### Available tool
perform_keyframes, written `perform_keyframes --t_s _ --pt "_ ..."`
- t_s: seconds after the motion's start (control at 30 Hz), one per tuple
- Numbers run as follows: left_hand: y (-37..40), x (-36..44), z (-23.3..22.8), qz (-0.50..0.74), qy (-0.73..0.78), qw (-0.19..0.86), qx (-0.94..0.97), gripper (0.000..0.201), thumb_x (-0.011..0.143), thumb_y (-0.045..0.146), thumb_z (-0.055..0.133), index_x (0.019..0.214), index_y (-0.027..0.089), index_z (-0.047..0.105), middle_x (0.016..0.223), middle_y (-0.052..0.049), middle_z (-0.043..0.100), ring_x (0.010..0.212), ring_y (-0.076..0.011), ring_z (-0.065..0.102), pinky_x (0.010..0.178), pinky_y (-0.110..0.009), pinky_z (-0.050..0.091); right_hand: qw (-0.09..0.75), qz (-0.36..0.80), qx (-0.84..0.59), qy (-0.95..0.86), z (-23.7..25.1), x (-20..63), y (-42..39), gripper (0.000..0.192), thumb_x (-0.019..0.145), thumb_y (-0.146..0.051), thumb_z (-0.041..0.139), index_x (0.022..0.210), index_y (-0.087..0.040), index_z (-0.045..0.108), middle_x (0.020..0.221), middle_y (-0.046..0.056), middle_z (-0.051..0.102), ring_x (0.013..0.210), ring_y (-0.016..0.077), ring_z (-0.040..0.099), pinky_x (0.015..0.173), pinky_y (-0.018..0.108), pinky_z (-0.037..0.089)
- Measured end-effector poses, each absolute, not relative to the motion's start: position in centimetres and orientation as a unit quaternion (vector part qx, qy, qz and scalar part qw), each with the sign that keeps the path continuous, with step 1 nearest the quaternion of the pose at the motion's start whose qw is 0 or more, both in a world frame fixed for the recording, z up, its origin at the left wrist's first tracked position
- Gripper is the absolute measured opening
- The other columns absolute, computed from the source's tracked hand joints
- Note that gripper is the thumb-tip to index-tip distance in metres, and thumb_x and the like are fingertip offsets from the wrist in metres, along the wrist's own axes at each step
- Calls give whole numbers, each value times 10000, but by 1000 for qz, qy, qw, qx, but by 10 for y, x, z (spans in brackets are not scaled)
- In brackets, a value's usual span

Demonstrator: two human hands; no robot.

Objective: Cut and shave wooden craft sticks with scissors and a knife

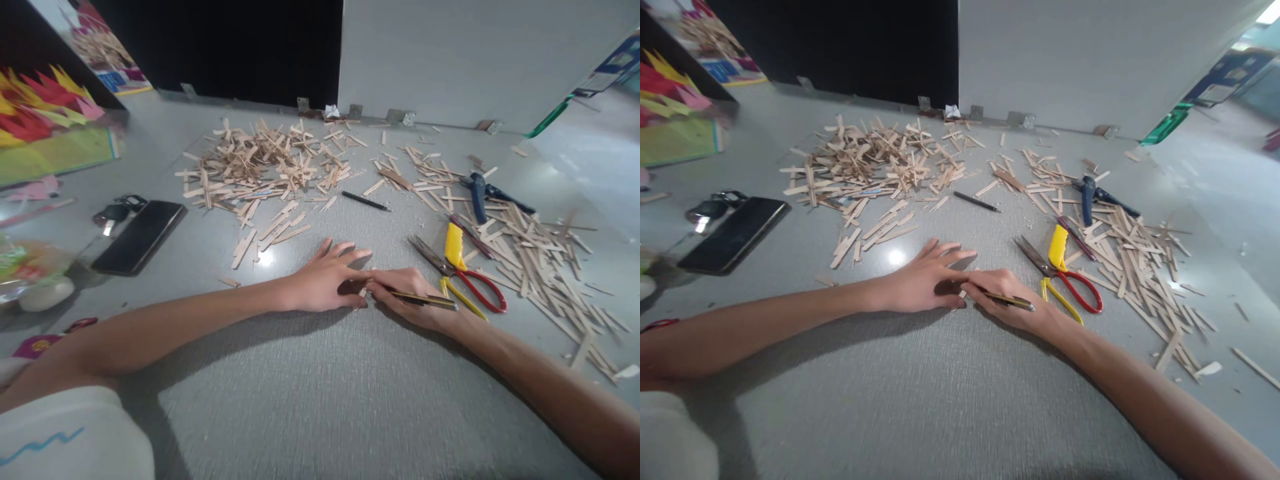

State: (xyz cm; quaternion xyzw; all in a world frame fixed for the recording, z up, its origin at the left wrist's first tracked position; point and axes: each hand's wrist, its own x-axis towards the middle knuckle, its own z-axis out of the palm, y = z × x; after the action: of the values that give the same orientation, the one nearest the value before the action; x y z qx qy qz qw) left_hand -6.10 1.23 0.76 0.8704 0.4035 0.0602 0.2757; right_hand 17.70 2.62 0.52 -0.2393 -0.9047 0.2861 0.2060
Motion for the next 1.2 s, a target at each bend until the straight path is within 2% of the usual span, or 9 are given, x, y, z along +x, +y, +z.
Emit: perform_keyframes --t_s 0.1,0.2,0.33,0.43,0.53,0.77,0.93,1.0,1.2 --pt "12 -61 7 61 403 274 871 429 1039 571 691 1425 386 720 1786 -52 349 1660 -447 213 1305 -756 84 211 313 -260 -889 8 175 24 360 1145 -328 448 980 -177 730 693 -7 671 570 109 560 565 247 409" --pt "9 -61 3 66 396 253 880 485 1065 580 642 1498 364 667 1782 -80 355 1652 -454 232 1301 -758 95 246 331 -305 -858 8 175 20 421 1137 -382 467 805 -200 651 592 -38 586 503 97 506 525 246 383" --pt "7 -63 -3 84 393 191 896 411 1160 333 480 1544 280 618 1693 -132 492 1601 -403 366 1282 -697 221 284 328 -363 -825 5 175 17 479 1125 -440 504 709 -216 579 543 -39 571 475 94 498 510 246 383" --pt "6 -66 -5 128 391 151 899 343 1139 188 484 1396 214 710 1461 -133 690 1433 -317 564 1184 -511 399 296 315 -366 -824 3 175 15 478 1119 -462 518 716 -217 592 521 -40 572 462 95 502 502 246 384" --pt "4 -68 -2 154 398 125 896 247 1130 204 527 1159 191 772 1190 -103 762 1182 -274 676 1032 -418 454 307 305 -374 -820 3 175 14 491 1119 -491 514 714 -222 588 512 -36 574 463 101 509 499 250 387" --pt "-4 -63 5 152 413 147 886 282 1105 242 563 853 188 675 822 -36 719 860 -234 683 878 -380 416 316 277 -386 -821 1 175 12 526 1122 -521 502 689 -228 563 519 -34 566 467 101 482 498 255 373" --pt "0 -62 7 191 457 199 846 480 1127 254 424 650 217 455 589 24 551 597 -167 552 804 -368 420 320 268 -387 -822 -1 176 13 501 1120 -483 514 695 -225 569 536 -29 578 476 99 489 505 252 375" --pt "2 -62 7 218 474 219 825 457 1123 264 420 667 232 399 564 45 491 544 -151 482 751 -348 424 324 266 -380 -825 -1 176 13 482 1119 -454 521 697 -224 566 534 -34 574 472 97 487 507 251 373" --pt "4 -63 9 286 483 294 774 297 1073 266 462 778 241 442 633 37 540 555 -143 484 595 -281 378 321 262 -378 -828 0 175 13 459 1118 -413 528 698 -229 557 527 -43 560 468 97 485 511 251 372"
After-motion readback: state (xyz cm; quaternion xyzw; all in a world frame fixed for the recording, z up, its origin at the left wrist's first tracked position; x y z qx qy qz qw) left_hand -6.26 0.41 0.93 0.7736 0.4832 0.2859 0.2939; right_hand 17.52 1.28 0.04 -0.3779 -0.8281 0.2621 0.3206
